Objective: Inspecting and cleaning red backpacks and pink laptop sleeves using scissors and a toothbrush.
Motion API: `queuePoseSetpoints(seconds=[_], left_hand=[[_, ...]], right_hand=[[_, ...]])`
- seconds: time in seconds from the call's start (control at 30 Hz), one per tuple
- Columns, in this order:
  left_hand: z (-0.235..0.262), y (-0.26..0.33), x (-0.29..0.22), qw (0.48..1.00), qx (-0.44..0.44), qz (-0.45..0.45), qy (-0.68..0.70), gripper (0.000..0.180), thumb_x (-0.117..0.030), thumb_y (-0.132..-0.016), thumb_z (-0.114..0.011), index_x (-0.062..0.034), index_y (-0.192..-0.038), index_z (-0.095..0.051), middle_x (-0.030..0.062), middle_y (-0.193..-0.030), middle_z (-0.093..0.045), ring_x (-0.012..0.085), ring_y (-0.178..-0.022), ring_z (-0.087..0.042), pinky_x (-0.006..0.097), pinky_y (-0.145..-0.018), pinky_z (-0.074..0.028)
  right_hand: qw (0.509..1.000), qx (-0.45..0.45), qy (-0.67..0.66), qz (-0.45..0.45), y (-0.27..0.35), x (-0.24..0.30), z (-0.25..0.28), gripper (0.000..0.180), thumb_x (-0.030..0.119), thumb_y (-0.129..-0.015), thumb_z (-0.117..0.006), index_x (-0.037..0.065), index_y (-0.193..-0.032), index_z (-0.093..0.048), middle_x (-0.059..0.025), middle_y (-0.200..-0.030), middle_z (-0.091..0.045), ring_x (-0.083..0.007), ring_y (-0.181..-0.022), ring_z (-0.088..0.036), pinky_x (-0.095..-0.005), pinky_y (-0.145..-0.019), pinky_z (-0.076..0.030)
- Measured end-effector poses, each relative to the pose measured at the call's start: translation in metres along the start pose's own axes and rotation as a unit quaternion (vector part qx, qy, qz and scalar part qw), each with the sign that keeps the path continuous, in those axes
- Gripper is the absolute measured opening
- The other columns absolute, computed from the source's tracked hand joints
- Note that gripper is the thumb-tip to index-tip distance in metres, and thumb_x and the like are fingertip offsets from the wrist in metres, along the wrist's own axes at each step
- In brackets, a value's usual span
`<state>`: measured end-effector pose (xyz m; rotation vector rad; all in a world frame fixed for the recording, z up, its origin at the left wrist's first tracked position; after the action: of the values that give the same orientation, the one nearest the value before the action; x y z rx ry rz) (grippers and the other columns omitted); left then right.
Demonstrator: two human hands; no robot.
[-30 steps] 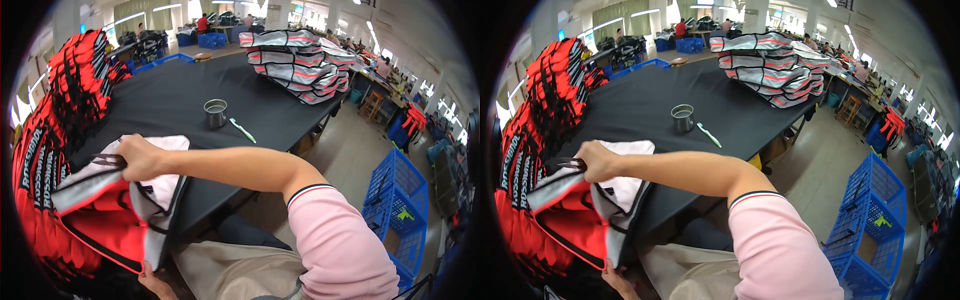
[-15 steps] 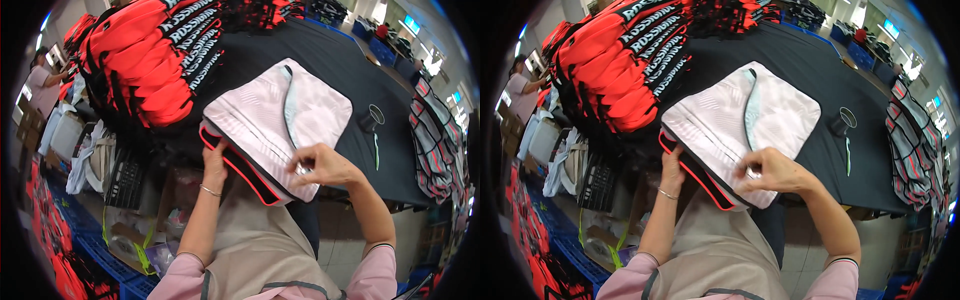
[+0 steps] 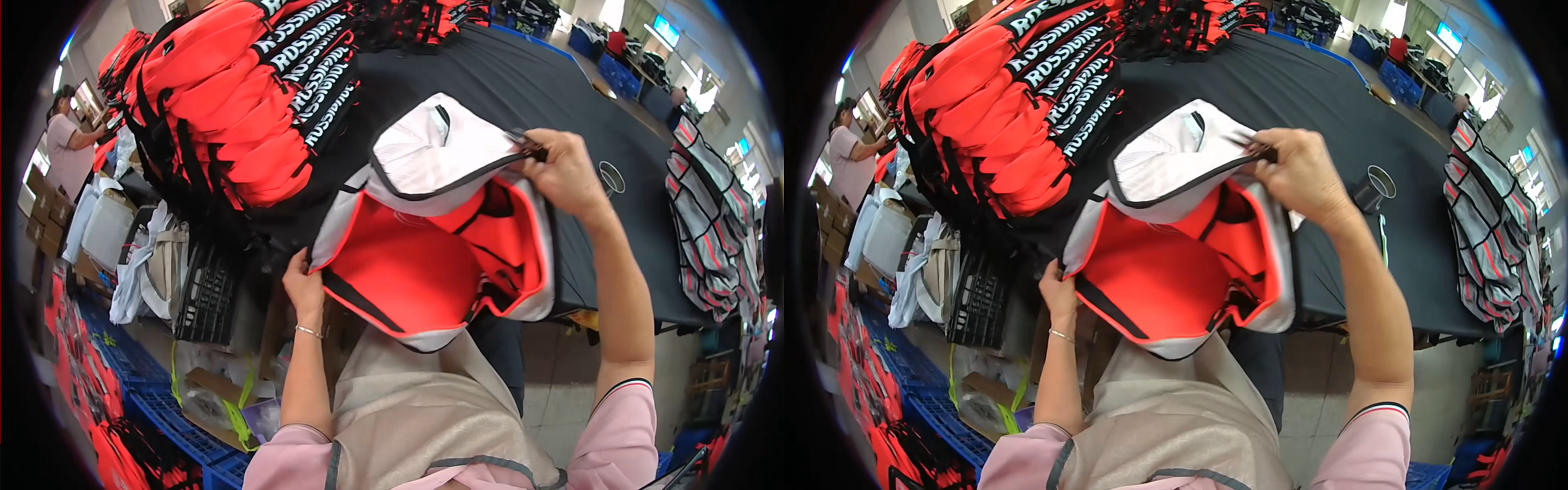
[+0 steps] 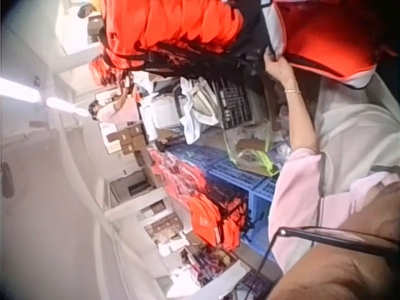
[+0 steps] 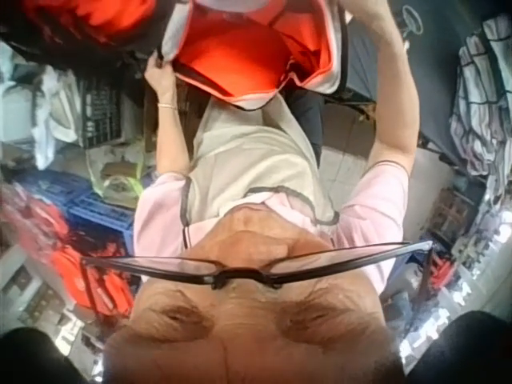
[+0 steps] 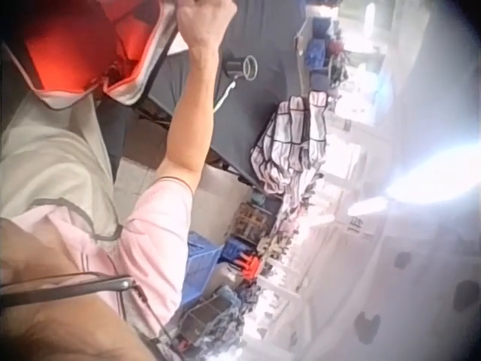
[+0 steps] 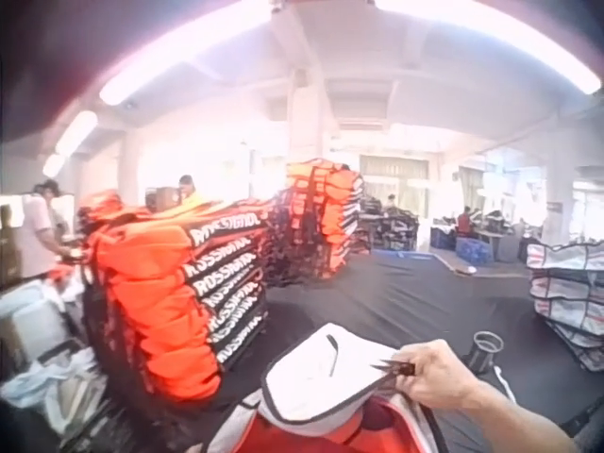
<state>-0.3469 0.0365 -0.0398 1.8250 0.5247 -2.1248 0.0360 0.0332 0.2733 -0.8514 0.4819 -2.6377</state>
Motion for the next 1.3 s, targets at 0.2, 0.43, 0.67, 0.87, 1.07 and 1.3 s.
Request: queuePoseSetpoints(seconds=[0.2, 0.43, 0.67, 0.87, 1.07, 1.3], left_hand=[[-0.010, 0.058, -0.131, 0.971, 0.014, -0.239, 0.004, 0.022, -0.001, -0.084, -0.072, -0.0024, -0.101, -0.059, -0.0010, -0.085, -0.054, 0.0040, -0.069, -0.048, 0.019, -0.057, -0.040], [-0.055, 0.038, -0.112, 0.849, 0.272, 0.294, 0.344, 0.064, -0.045, -0.087, -0.067, -0.0042, -0.133, -0.050, 0.0138, -0.123, -0.059, 0.0274, -0.106, -0.058, 0.045, -0.089, -0.049], [-0.072, 0.046, -0.120, 0.883, 0.340, 0.228, 0.228, 0.079, -0.045, -0.080, -0.073, -0.0039, -0.139, -0.042, 0.0186, -0.129, -0.054, 0.0314, -0.110, -0.056, 0.047, -0.091, -0.047], [-0.065, 0.039, -0.109, 0.892, 0.333, 0.235, 0.195, 0.082, -0.041, -0.079, -0.074, -0.0026, -0.142, -0.039, 0.0207, -0.130, -0.052, 0.0325, -0.110, -0.056, 0.047, -0.091, -0.047], [-0.051, 0.031, -0.072, 0.898, 0.292, 0.274, 0.181, 0.085, -0.037, -0.078, -0.075, -0.0012, -0.144, -0.036, 0.0228, -0.131, -0.051, 0.0336, -0.109, -0.056, 0.046, -0.090, -0.048], [-0.044, 0.016, -0.030, 0.856, 0.461, 0.233, -0.005, 0.062, -0.005, -0.078, -0.073, -0.0007, -0.135, -0.049, 0.0140, -0.131, -0.055, 0.0287, -0.108, -0.057, 0.038, -0.084, -0.049]], right_hand=[[0.977, -0.065, -0.198, 0.045, 0.029, 0.008, -0.059, 0.021, 0.006, -0.067, -0.067, 0.000, -0.087, -0.068, -0.0156, -0.078, -0.065, -0.0236, -0.072, -0.063, -0.0353, -0.067, -0.051], [0.984, -0.032, -0.157, 0.071, 0.069, 0.055, -0.206, 0.015, 0.011, -0.068, -0.061, -0.003, -0.075, -0.061, -0.0240, -0.089, -0.060, -0.0434, -0.077, -0.063, -0.0507, -0.067, -0.052], [0.960, 0.001, -0.279, -0.013, 0.117, 0.027, -0.201, 0.051, 0.037, -0.070, -0.078, -0.004, -0.096, -0.062, -0.0247, -0.095, -0.061, -0.0406, -0.093, -0.059, -0.0471, -0.078, -0.048], [0.966, -0.014, -0.251, -0.063, 0.112, 0.009, -0.177, 0.054, 0.026, -0.082, -0.069, 0.003, -0.125, -0.046, -0.0210, -0.115, -0.055, -0.0394, -0.112, -0.053, -0.0463, -0.093, -0.043], [0.949, -0.064, -0.297, -0.082, 0.087, 0.006, -0.160, 0.039, 0.020, -0.080, -0.067, 0.002, -0.113, -0.055, -0.0163, -0.100, -0.061, -0.0362, -0.102, -0.058, -0.0444, -0.087, -0.046], [0.959, -0.055, -0.251, -0.120, 0.105, -0.036, -0.238, 0.026, 0.018, -0.079, -0.066, 0.004, -0.100, -0.059, -0.0150, -0.091, -0.069, -0.0354, -0.090, -0.065, -0.0448, -0.078, -0.049]])
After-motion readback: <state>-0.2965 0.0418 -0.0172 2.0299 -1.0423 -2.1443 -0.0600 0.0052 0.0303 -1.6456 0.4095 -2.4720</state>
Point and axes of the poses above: each hand's wrist, its own y-axis away from the middle knuckle, its own z-axis out of the back of the hand, x = y × z, the point moved 8 cm from there along -y, towards the middle knuckle
